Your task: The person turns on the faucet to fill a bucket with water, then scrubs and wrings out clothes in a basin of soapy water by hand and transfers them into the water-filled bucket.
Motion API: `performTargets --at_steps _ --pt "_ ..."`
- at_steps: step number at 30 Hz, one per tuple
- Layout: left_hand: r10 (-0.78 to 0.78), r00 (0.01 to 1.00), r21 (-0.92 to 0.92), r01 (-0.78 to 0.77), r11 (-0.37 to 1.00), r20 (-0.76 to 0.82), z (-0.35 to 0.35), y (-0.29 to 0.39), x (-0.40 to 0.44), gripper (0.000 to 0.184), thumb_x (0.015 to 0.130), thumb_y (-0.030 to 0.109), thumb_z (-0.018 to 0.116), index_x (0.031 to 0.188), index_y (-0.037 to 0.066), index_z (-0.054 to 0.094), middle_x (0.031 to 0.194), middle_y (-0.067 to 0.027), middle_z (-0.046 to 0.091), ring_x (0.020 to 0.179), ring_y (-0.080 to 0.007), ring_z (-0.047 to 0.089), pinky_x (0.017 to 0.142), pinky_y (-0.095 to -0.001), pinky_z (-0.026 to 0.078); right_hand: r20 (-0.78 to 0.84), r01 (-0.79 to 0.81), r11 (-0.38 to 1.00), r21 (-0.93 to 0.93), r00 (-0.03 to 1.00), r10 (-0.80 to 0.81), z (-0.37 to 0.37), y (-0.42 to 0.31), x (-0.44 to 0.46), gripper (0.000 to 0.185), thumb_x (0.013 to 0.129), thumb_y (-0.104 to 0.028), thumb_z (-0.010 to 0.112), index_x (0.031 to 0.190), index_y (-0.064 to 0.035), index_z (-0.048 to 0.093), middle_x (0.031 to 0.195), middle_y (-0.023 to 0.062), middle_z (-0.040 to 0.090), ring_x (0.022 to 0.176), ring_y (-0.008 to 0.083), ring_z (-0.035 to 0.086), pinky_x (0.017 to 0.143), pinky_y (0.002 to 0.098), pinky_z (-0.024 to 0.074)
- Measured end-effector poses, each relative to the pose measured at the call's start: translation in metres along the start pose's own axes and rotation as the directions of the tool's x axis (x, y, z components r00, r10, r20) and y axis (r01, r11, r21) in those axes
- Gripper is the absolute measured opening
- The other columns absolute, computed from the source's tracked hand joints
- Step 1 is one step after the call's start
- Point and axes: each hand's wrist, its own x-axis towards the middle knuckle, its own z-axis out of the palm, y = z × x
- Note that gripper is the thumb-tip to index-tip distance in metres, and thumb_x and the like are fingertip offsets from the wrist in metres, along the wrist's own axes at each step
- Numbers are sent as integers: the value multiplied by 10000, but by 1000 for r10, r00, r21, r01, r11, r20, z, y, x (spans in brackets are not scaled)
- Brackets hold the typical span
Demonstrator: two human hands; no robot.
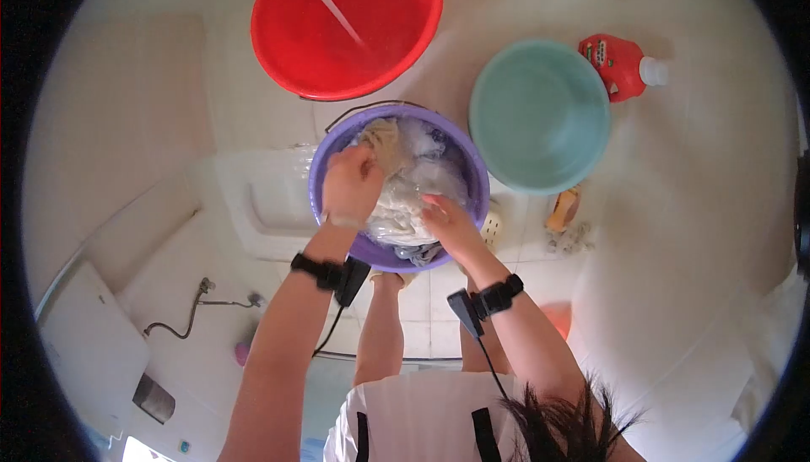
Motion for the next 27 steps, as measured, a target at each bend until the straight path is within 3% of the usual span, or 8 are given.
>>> performTargets --at_steps 3,11,15,17,19,22,24,27 --pt "401 878 217 -351 911 -261 -12 5 -19 380 683 219 568 1049 120 571 890 -139 590 878 -323 567 762 -437 458 -20 10 999 49 1000 -9 -3 10 -14 337 845 -247 528 1096 -22 529 1093 161 552 1049 253 517 885 312 392" --pt "-44 999 502 24 864 27 80 -44 49 527 772 220 526 1270 135 379 1029 -177 532 982 -341 536 865 -424 428 -14 -41 996 73 999 42 -12 27 -35 328 850 -239 530 1089 -14 531 1055 125 581 1002 221 550 869 302 406" --pt "-226 960 515 110 850 168 72 -46 62 332 777 181 505 1089 72 534 923 -172 566 940 -346 542 843 -433 425 48 -57 957 284 998 45 -19 -9 -34 356 863 -272 517 1126 -33 513 1113 90 555 1066 186 504 888 291 392" --pt "355 920 334 -285 898 -168 46 -39 24 166 764 139 511 859 27 589 813 -157 573 859 -351 535 777 -427 420 79 -158 883 443 987 137 -20 -47 -36 408 864 -290 515 1189 -50 458 1170 82 506 1110 174 458 909 296 373" --pt "476 862 200 -442 874 -176 7 -12 -25 183 800 139 494 909 14 571 818 -156 568 806 -312 543 741 -369 421 131 -248 777 579 969 211 -14 -64 -29 469 865 -308 514 1251 -68 403 1228 73 458 1153 162 411 930 301 355" --pt "483 865 -24 -490 871 -132 -20 -6 -77 166 785 104 477 885 3 563 789 -103 557 734 -241 521 688 -327 409 162 -282 563 777 953 254 9 -77 -13 598 866 -327 510 1342 -80 247 1307 61 352 1188 148 344 960 315 318" --pt "314 949 -583 -248 774 12 -32 -2 -104 170 769 86 470 869 -7 571 811 -42 551 744 -170 506 684 -292 402 269 -274 334 902 961 62 26 -77 1 670 863 -344 513 1368 -79 162 1309 61 331 1166 153 361 957 311 319" --pt "271 956 -812 -71 579 109 -33 -10 -113 258 788 88 450 1014 -10 529 924 -41 560 837 -151 532 753 -286 426 265 -285 379 880 959 105 37 -74 -3 587 839 -341 553 1297 -68 305 1183 56 455 1039 146 476 869 266 398"
